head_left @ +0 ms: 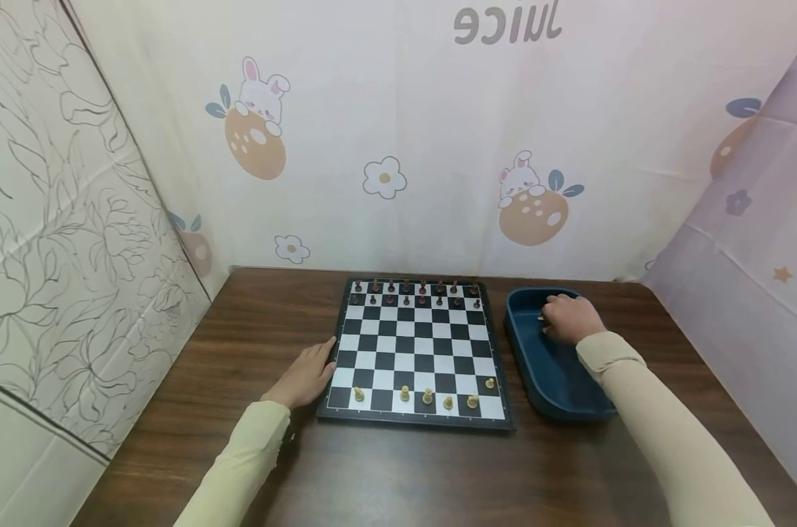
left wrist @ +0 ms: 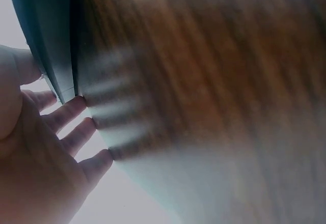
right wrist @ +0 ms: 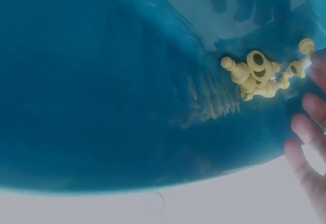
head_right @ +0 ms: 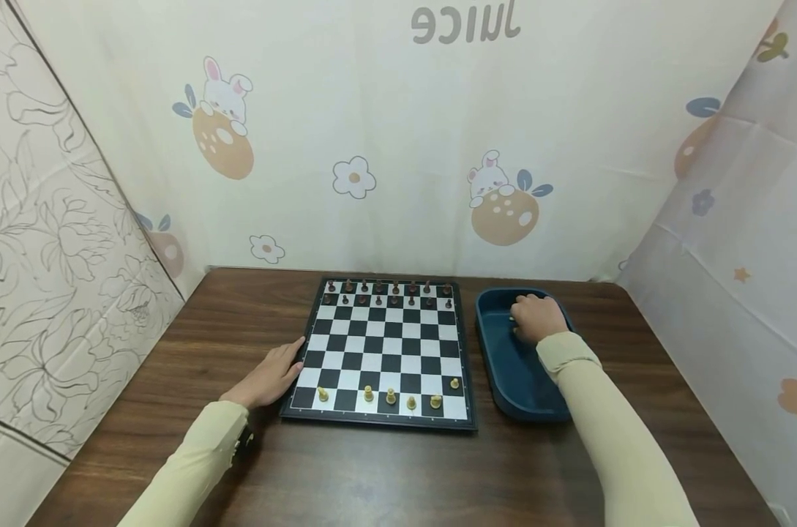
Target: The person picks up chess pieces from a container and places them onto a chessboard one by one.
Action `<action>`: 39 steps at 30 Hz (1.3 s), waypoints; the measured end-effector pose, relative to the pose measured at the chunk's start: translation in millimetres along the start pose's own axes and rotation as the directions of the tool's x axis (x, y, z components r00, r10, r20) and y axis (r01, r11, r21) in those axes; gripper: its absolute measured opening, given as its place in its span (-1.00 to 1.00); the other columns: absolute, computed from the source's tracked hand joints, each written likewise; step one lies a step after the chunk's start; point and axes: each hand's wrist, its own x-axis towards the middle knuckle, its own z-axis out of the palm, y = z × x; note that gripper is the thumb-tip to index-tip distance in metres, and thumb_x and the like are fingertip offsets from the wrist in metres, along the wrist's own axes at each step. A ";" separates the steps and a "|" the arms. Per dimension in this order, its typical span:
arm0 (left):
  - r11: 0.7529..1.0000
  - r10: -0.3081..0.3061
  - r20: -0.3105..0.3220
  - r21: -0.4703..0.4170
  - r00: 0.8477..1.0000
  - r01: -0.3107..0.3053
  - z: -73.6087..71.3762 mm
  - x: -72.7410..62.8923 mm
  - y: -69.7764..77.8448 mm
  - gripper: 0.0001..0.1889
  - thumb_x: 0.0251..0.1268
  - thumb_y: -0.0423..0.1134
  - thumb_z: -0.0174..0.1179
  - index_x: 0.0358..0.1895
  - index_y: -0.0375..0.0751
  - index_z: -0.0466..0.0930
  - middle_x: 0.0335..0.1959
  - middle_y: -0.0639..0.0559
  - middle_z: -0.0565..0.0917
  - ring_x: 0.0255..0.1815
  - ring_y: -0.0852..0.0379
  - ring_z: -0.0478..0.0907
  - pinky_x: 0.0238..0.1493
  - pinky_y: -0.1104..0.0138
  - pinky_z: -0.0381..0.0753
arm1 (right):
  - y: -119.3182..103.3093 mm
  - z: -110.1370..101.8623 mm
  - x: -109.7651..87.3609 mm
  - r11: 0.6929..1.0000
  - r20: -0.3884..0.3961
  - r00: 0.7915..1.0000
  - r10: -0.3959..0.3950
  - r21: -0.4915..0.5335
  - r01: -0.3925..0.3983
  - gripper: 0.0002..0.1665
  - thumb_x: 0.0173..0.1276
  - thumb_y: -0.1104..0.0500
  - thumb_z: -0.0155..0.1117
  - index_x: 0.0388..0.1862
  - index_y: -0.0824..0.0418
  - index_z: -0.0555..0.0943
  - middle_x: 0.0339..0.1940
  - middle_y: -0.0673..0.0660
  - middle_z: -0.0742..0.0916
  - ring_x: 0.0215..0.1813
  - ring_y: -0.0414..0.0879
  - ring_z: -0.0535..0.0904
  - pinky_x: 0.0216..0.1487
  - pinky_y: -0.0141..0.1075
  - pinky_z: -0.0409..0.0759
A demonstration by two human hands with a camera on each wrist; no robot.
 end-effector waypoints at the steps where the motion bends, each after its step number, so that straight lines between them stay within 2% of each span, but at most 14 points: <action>1: 1.000 0.001 -0.003 0.000 1.000 -0.001 0.2 0.2 0.1 -0.40 0.50 -0.10 -0.12 0.49 -0.25 0.03 0.42 -0.24 0.22 0.42 -0.19 0.13 0.38 -0.04 0.14 | -0.2 -0.7 -0.2 1.000 -0.002 1.000 -0.002 -0.001 0.002 -0.76 -0.02 0.20 0.50 -0.64 0.16 0.56 -0.61 0.05 0.48 -0.56 -0.07 0.40 -0.61 -0.18 0.45; 10: 1.000 0.013 -0.005 0.005 1.000 -0.013 0.0 -0.5 1.6 -0.41 0.49 -0.13 -0.11 0.48 -0.29 0.04 0.41 -0.28 0.23 0.41 -0.22 0.13 0.38 -0.05 0.13 | -3.3 -11.3 -2.0 1.000 -0.031 0.999 -0.025 0.013 0.026 -0.84 0.03 0.21 0.48 -0.58 0.19 0.64 -0.60 0.03 0.48 -0.57 -0.10 0.37 -0.64 -0.23 0.42; 17: 1.000 0.020 -0.013 0.008 1.000 -0.020 -0.3 0.0 1.9 -0.40 0.50 -0.12 -0.14 0.48 -0.29 0.03 0.41 -0.28 0.23 0.41 -0.21 0.13 0.38 -0.05 0.12 | -7.8 -25.4 -0.6 0.998 -0.073 0.996 -0.057 0.001 0.057 -0.81 0.04 0.22 0.48 -0.62 0.16 0.61 -0.59 0.03 0.49 -0.56 -0.09 0.38 -0.66 -0.26 0.37; 28: 1.000 0.004 -0.009 0.022 1.000 -0.004 2.0 -0.3 2.2 -0.40 0.49 -0.12 -0.13 0.48 -0.29 0.03 0.40 -0.28 0.23 0.40 -0.22 0.14 0.38 -0.06 0.14 | -13.3 -35.9 -8.6 0.999 -0.024 0.999 -0.034 0.003 0.034 -0.85 0.05 0.21 0.47 -0.58 0.17 0.64 -0.58 0.02 0.48 -0.55 -0.10 0.35 -0.63 -0.27 0.34; 39: 1.000 0.018 -0.016 0.007 1.000 -0.018 0.9 -1.7 1.8 -0.41 0.49 -0.14 -0.13 0.48 -0.30 0.03 0.40 -0.28 0.23 0.40 -0.23 0.13 0.37 -0.07 0.14 | -25.8 -50.5 -10.3 0.998 -0.063 0.996 -0.060 -0.010 0.060 -0.86 0.05 0.21 0.48 -0.51 0.21 0.67 -0.55 0.03 0.51 -0.51 -0.09 0.38 -0.61 -0.27 0.35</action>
